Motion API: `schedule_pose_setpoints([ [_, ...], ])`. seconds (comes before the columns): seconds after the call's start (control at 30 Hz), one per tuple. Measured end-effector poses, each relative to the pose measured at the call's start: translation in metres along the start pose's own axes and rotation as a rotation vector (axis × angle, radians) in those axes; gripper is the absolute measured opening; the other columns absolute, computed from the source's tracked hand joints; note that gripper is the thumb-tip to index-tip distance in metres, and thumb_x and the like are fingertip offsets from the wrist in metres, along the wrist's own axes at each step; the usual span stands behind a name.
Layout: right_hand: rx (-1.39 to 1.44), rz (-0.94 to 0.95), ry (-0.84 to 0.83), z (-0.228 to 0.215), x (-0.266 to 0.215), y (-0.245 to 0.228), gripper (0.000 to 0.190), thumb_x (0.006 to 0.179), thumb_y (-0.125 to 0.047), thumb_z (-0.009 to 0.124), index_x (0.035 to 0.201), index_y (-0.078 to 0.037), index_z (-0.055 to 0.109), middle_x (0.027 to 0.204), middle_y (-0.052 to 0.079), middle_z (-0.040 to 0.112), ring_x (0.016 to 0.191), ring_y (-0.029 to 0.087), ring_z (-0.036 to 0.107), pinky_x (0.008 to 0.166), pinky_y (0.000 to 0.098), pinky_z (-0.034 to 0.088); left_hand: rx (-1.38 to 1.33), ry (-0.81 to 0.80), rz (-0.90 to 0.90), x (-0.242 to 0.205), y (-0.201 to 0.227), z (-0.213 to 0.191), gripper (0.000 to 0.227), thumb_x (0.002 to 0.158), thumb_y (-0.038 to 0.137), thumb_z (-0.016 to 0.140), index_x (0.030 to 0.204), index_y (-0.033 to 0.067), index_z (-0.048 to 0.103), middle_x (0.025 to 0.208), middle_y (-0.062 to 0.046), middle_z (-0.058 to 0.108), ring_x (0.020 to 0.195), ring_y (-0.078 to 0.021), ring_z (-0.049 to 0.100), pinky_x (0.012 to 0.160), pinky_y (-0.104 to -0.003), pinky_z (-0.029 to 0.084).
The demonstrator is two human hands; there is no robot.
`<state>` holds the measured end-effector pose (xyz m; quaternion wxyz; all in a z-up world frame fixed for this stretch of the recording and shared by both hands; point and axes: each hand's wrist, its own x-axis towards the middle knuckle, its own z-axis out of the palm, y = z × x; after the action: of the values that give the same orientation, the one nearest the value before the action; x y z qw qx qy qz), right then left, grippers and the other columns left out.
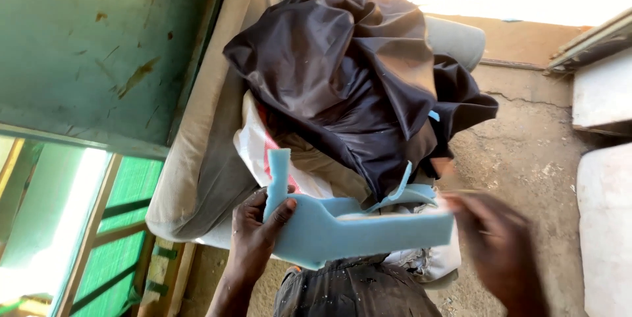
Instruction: Cutting a piece of blue upholstery foam to a specific shape using a hacksaw blade.
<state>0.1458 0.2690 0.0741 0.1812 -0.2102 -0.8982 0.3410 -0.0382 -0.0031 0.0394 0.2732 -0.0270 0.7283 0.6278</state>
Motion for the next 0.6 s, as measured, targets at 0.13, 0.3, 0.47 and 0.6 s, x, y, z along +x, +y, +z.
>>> schedule_pose_setpoints([
  [0.13, 0.285, 0.048, -0.314, 0.061, 0.016, -0.013, 0.032, 0.093, -0.028, 0.066, 0.119, -0.013, 0.077, 0.113, 0.006, 0.073, 0.094, 0.016, 0.077, 0.08, 0.0302, 0.064, 0.017, -0.131, -0.019, 0.003, 0.003, 0.021, 0.041, 0.076, 0.03, 0.081, 0.108, 0.0036, 0.085, 0.089, -0.006, 0.079, 0.079, -0.014, 0.065, 0.069, -0.031, 0.052],
  [0.3, 0.354, 0.272, -0.652, 0.082, 0.025, -0.037, 0.034, 0.089, -0.05, 0.071, 0.093, -0.016, 0.077, 0.073, -0.007, 0.064, 0.068, 0.007, 0.056, 0.066, 0.0262, 0.044, 0.164, -0.112, 0.02, -0.007, 0.02, 0.032, 0.048, 0.08, 0.051, 0.066, 0.096, 0.0108, 0.087, 0.09, -0.004, 0.088, 0.076, -0.0121, 0.069, 0.064, -0.03, 0.053],
  [0.47, 0.296, 0.337, -0.596, 0.094, 0.016, -0.038, 0.034, 0.088, -0.05, 0.076, 0.081, -0.017, 0.071, 0.071, -0.008, 0.062, 0.065, 0.008, 0.051, 0.065, 0.0269, 0.042, 0.213, 0.019, 0.033, -0.015, 0.007, 0.03, 0.039, 0.088, 0.042, 0.067, 0.089, 0.0095, 0.089, 0.078, -0.001, 0.083, 0.071, -0.0104, 0.066, 0.061, -0.028, 0.048],
  [0.6, 0.311, 0.35, -0.562, 0.098, 0.012, -0.038, 0.032, 0.086, -0.047, 0.078, 0.078, -0.016, 0.072, 0.072, -0.01, 0.068, 0.064, 0.007, 0.052, 0.065, 0.0266, 0.043, 0.171, 0.089, -0.021, -0.017, 0.005, 0.033, 0.033, 0.078, 0.03, 0.081, 0.099, 0.0047, 0.088, 0.088, -0.004, 0.086, 0.082, -0.0113, 0.073, 0.069, -0.03, 0.059],
])
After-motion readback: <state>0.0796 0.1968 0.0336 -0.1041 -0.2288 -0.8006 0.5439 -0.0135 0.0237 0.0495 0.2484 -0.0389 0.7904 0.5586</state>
